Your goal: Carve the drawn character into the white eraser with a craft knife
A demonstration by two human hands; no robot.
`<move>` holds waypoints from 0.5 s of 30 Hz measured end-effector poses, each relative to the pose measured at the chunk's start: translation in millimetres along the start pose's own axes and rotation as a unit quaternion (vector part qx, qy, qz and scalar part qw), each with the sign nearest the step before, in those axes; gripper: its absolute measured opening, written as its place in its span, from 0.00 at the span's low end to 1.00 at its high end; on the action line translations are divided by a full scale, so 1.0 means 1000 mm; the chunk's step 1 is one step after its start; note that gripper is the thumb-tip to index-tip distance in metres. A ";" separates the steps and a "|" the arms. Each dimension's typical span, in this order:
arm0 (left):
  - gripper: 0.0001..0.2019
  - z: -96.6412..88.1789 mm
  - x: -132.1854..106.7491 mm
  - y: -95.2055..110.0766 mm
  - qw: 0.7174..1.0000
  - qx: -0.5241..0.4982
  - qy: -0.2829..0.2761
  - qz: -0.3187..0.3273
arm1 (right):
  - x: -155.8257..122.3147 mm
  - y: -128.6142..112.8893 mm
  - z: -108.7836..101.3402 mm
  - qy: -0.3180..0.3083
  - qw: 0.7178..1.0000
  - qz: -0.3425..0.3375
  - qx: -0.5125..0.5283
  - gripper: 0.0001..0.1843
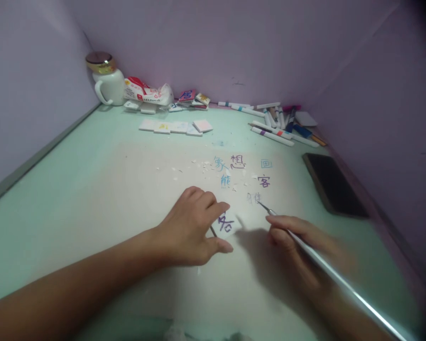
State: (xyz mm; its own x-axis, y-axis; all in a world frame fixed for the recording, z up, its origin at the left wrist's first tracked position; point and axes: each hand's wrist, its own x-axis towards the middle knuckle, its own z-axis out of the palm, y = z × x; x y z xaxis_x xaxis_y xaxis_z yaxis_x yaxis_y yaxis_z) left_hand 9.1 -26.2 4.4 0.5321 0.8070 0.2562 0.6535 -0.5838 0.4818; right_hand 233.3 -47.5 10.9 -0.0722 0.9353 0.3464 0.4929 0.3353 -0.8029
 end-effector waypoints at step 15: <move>0.26 -0.002 0.001 0.003 1.000 0.009 -0.013 -0.004 | 0.022 0.015 -0.024 -0.197 0.921 0.202 0.269 0.08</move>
State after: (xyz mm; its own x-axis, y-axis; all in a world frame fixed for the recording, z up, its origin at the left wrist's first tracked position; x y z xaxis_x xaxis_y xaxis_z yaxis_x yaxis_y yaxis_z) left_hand 10.6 -27.0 7.6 0.5409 0.8091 0.2298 0.6670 -0.5790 0.4689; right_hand 259.8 -25.1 18.1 -0.3383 0.9287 -0.1516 0.0545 -0.1415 -0.9884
